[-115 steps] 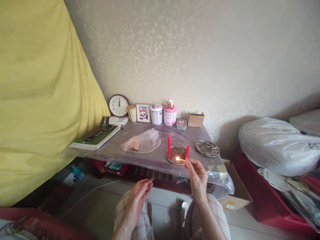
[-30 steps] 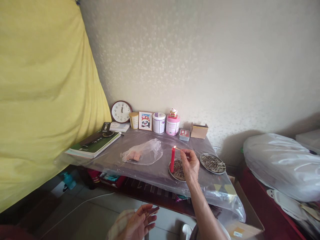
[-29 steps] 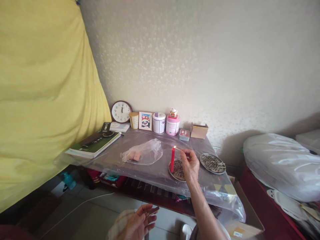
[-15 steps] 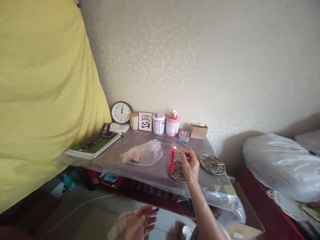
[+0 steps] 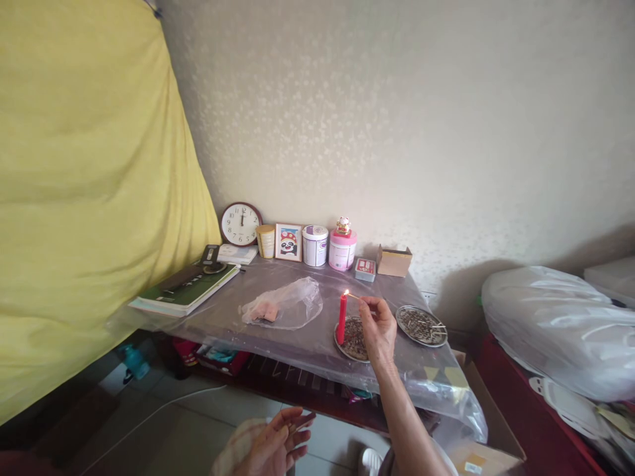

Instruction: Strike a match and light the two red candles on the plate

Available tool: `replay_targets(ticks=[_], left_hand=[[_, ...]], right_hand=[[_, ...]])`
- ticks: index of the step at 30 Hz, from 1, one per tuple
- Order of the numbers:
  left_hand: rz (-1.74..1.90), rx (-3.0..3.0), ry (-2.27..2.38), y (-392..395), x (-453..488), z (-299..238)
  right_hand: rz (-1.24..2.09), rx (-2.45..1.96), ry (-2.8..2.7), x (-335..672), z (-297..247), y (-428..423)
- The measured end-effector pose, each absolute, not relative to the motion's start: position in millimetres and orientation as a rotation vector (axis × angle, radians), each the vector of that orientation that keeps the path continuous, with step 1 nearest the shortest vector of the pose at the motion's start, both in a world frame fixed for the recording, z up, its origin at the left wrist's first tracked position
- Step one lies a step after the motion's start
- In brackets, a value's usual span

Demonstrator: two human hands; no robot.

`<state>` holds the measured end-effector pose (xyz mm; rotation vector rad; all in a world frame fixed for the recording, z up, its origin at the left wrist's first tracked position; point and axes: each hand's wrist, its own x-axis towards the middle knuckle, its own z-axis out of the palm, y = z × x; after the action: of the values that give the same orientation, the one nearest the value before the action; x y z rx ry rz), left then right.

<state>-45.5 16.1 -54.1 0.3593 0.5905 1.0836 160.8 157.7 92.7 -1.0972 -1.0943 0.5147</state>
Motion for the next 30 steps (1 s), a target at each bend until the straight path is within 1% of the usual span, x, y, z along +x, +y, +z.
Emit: replay_targets(ticks=[9,17,30], left_hand=[[1.074,0.349,0.630,16.0,-47.5,-55.1],[1.078,0.339,0.636,14.6,-47.0,-54.5],[1.114,0.335,0.672,12.1,-43.0,-51.4]], right_hand=[[0.533,-1.016,-1.055,174.4,102.3,149.8],[0.537,-0.973,-0.929,209.4,114.9,134.9],[0.541,-1.051,-0.830,251.2,87.4,121.5]])
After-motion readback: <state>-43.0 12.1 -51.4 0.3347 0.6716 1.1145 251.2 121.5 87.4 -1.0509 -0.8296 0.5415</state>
